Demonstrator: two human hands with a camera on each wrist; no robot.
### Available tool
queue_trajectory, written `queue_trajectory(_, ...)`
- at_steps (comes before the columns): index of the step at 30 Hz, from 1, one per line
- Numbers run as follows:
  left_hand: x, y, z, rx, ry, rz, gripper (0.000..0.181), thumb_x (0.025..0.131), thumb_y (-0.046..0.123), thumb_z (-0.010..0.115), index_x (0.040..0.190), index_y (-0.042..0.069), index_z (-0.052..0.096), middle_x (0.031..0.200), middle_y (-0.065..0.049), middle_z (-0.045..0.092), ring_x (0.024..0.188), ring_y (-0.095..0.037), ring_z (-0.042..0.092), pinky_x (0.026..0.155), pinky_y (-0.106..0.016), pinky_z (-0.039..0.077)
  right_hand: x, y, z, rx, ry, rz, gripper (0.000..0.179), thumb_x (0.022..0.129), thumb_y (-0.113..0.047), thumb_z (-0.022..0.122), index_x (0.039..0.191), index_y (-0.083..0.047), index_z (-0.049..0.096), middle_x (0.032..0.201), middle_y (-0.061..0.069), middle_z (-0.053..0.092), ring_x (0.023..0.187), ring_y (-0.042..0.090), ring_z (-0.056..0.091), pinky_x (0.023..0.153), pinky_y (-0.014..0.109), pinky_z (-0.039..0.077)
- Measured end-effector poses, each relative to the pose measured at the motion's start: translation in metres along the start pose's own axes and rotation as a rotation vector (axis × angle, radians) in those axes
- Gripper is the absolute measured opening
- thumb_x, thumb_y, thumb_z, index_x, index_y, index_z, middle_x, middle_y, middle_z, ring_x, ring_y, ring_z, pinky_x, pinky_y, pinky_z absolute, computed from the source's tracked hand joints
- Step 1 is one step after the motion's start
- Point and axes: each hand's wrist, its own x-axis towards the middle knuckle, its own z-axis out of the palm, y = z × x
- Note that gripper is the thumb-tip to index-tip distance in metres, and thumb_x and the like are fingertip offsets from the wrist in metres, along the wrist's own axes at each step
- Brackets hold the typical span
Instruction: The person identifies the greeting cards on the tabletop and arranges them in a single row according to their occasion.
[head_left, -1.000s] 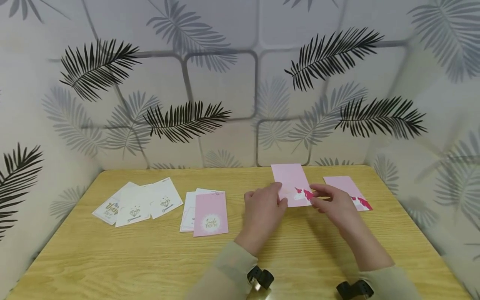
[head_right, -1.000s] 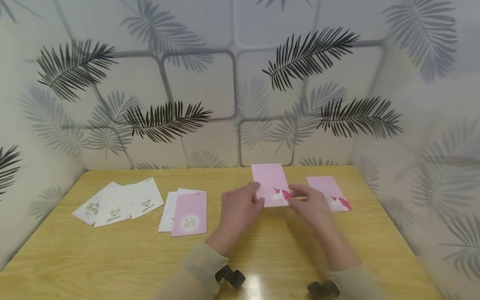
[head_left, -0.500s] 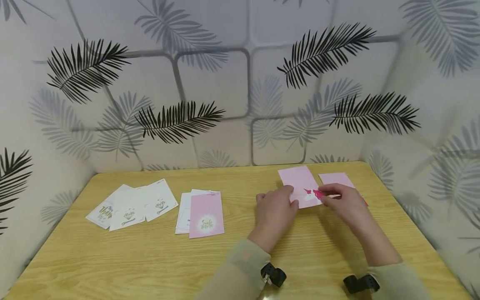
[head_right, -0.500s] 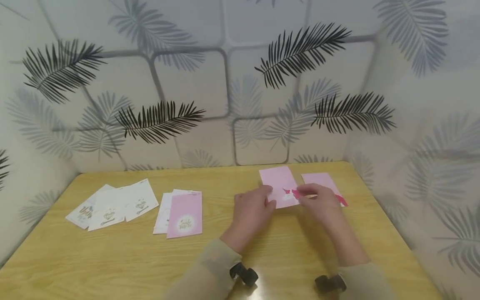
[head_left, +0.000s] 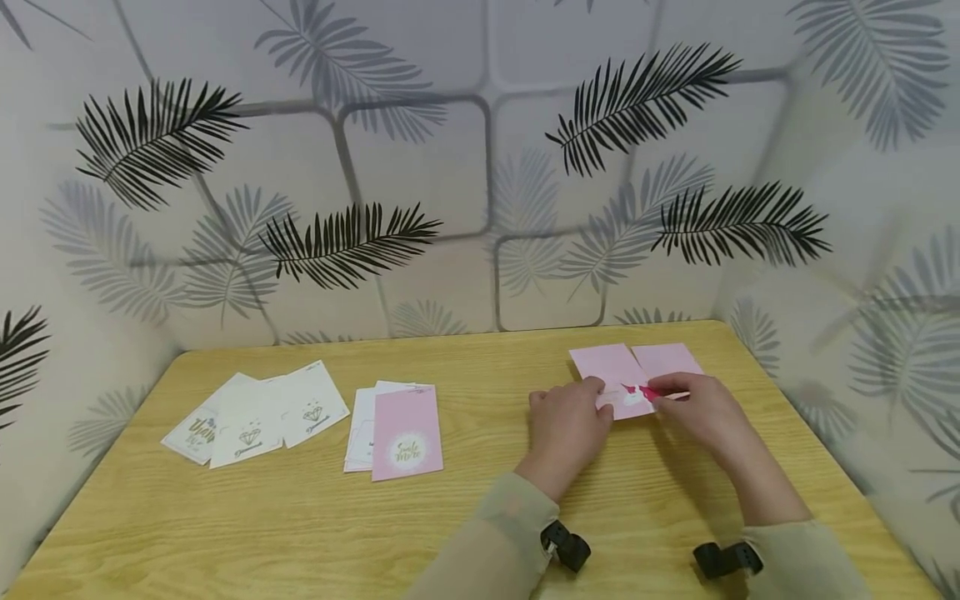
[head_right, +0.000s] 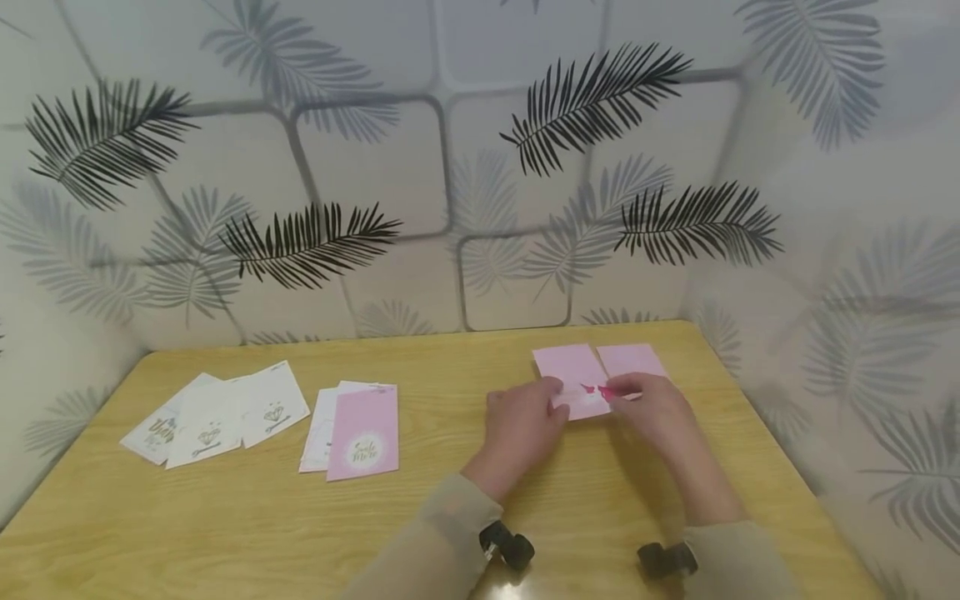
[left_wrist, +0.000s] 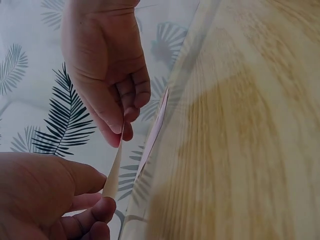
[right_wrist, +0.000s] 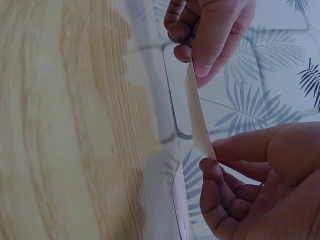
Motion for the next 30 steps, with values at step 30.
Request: queue_trajectory(30, 0.012, 0.011, 0.02, 0.096, -0.123, -0.037, 0.04, 0.106, 0.046, 0.074, 0.144, 0.035, 0.073, 0.124, 0.007, 0.076, 0.107, -0.019, 0.069, 0.093, -0.044, 0.043, 0.003, 0.009, 0.005, -0.211, -0.143, -0.065, 0.045, 0.102, -0.017, 0.076, 0.134, 0.014, 0.069, 0.131, 0.037, 0.065, 0.121, 0.051, 0.059, 0.103, 0.065, 0.051)
